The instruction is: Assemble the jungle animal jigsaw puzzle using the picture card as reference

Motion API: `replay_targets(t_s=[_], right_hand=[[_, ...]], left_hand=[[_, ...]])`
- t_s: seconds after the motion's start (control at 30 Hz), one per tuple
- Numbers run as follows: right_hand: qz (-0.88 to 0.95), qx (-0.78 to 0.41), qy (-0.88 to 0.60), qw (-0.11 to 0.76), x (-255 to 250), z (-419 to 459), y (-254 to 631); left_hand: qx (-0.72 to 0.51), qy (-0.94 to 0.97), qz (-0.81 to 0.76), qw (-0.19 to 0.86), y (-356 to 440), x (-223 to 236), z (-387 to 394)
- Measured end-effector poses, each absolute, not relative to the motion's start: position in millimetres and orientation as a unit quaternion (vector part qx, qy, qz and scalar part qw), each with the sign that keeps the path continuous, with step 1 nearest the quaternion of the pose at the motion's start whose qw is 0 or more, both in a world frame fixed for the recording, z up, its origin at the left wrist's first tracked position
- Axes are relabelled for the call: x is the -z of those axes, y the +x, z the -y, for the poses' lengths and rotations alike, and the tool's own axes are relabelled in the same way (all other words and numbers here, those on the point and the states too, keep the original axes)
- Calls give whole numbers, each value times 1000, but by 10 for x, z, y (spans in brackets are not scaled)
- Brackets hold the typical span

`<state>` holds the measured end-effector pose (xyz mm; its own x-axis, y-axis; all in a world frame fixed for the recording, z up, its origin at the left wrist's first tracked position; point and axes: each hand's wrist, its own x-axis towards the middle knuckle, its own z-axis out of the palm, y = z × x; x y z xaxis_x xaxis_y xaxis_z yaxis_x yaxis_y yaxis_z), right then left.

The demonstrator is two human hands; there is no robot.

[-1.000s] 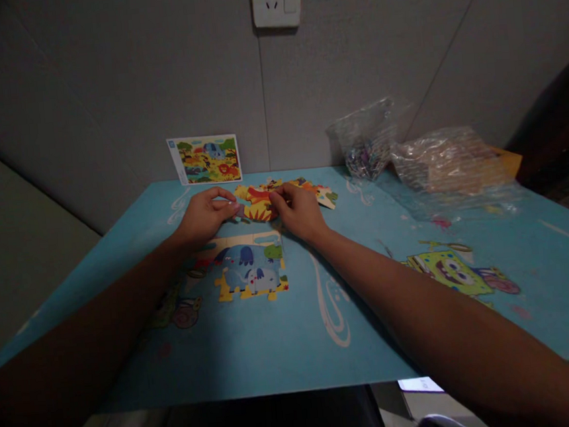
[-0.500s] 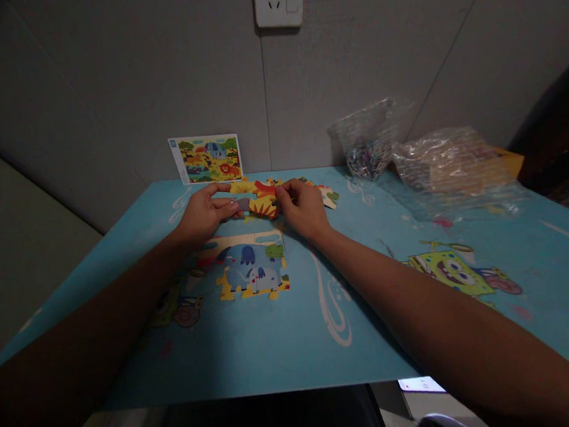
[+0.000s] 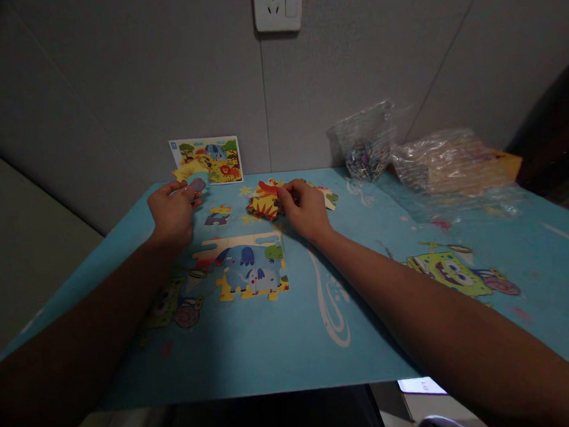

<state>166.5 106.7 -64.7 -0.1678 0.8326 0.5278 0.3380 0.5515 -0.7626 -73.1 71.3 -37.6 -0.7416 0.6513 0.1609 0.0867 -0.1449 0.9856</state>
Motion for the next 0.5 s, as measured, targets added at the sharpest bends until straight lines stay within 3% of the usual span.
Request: replay_targets(t_s=[0.27, 0.5], right_hand=[[712, -250, -407, 515, 596, -1024, 1677], [601, -185, -461, 627, 483, -1098, 1809]], left_hand=[[-682, 305, -630, 213, -723, 414, -723], [-626, 386, -619, 276, -616, 407, -655]])
